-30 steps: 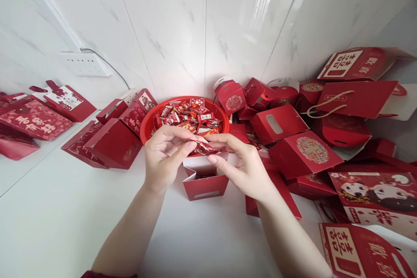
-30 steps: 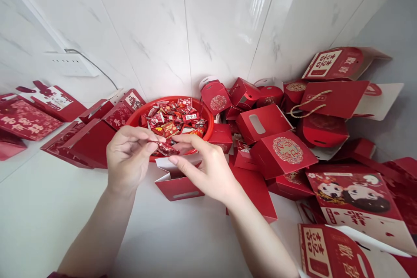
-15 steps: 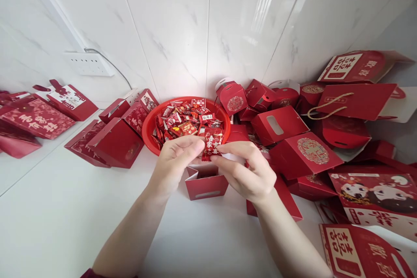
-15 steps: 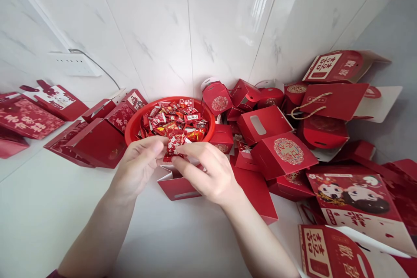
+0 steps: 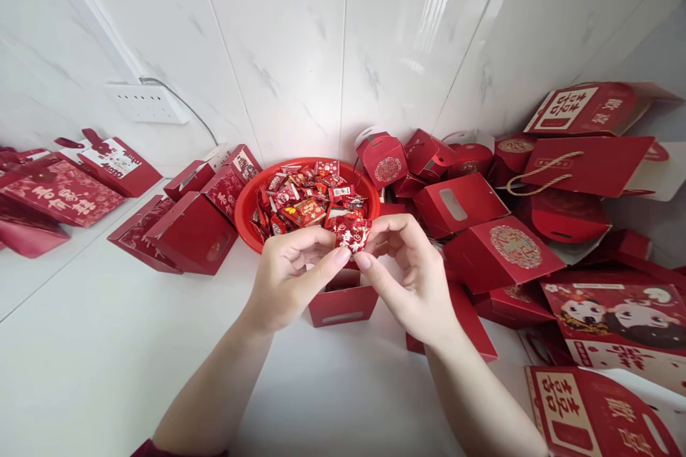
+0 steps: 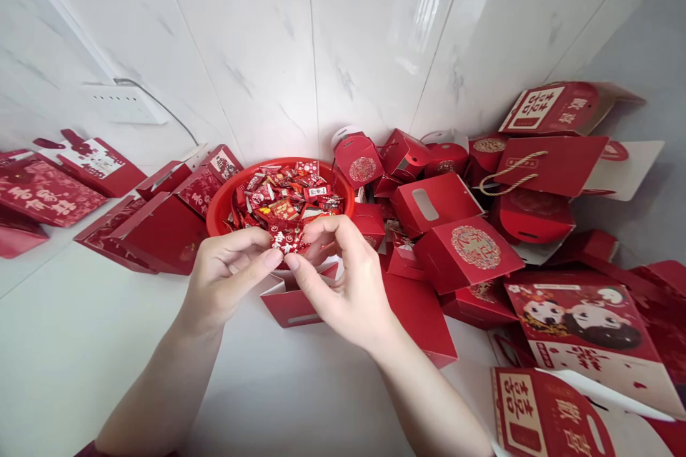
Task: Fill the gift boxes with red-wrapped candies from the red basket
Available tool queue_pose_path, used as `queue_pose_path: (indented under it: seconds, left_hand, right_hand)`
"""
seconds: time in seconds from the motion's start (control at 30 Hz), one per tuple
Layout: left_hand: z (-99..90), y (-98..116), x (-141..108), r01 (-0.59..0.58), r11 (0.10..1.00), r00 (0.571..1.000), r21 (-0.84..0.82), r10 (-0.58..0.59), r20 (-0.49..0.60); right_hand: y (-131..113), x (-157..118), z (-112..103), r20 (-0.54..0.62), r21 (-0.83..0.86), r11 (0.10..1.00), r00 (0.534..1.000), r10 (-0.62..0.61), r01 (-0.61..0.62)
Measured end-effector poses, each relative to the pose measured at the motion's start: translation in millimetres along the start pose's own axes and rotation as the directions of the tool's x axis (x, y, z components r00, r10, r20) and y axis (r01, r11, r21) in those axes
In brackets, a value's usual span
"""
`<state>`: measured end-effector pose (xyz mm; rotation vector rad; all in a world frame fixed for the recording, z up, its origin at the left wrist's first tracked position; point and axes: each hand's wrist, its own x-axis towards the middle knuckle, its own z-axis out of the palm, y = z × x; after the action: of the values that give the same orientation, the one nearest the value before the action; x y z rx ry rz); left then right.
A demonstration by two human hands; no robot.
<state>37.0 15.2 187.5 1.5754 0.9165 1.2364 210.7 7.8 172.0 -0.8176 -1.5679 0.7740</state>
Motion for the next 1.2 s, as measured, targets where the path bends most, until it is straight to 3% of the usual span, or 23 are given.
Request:
queue_pose_path:
  seconds: [0.13,0.37,0.5,0.63,0.7,0.8,0.93,1.07,1.2]
  left_hand:
    - [1.3,1.2,-2.1,-0.035,0.996,0.999,0.085,0.033,0.019]
    - [-1.0,2.1,-1.4,-0.044,0.973,0.999,0.225,0.038,0.031]
    - [-6.0,3.6,0.7,-0.087,0.932,0.993,0.353,0.052,0.107]
    - [-17.2,3.1,6.9,-0.058,0.885,0.982,0.463,-0.033,0.186]
    - [-24.9,1.8,11.1,-0.08,0.832,0.957,0.549,-0.091,0.277]
    - [-34.7,-1.5,16.4,-0.136,0.764,0.876,0.631,-0.204,0.437]
    - [-38.4,-6.2,17.2,-0.195,0.729,0.796,0.656,-0.273,0.54]
    - [-33.2,-4.2,10.5,-0.247,0.683,0.782,0.688,-0.279,0.558]
    - [-27.2,1.5,5.6,-0.275,0.685,0.779,0.675,-0.252,0.574]
  right_hand:
    - [1.4,0.6,1.1,0.054,0.027,0.999,0.998,0.033,-0.034]
    - [5.1,2.5,-1.2,0.053,0.092,0.996,0.999,0.006,-0.011]
    - [5.1,5.9,-10.2,0.13,-0.043,0.999,0.991,-0.02,0.026]
    - [5.2,8.8,-22.4,0.18,-0.201,0.972,0.98,-0.088,0.124]
    - [5.8,9.0,-28.1,0.189,-0.255,0.96,0.98,-0.07,0.118]
    - [6.2,8.0,-35.1,0.2,-0.3,0.946,0.978,-0.061,0.12]
    - [1.9,6.4,-42.2,0.253,-0.303,0.937,0.963,-0.094,0.171]
    - [-8.4,4.4,-47.9,0.303,-0.21,0.921,0.917,-0.258,0.328]
    - [-15.2,2.3,-50.4,0.191,-0.223,0.82,0.849,-0.493,0.527]
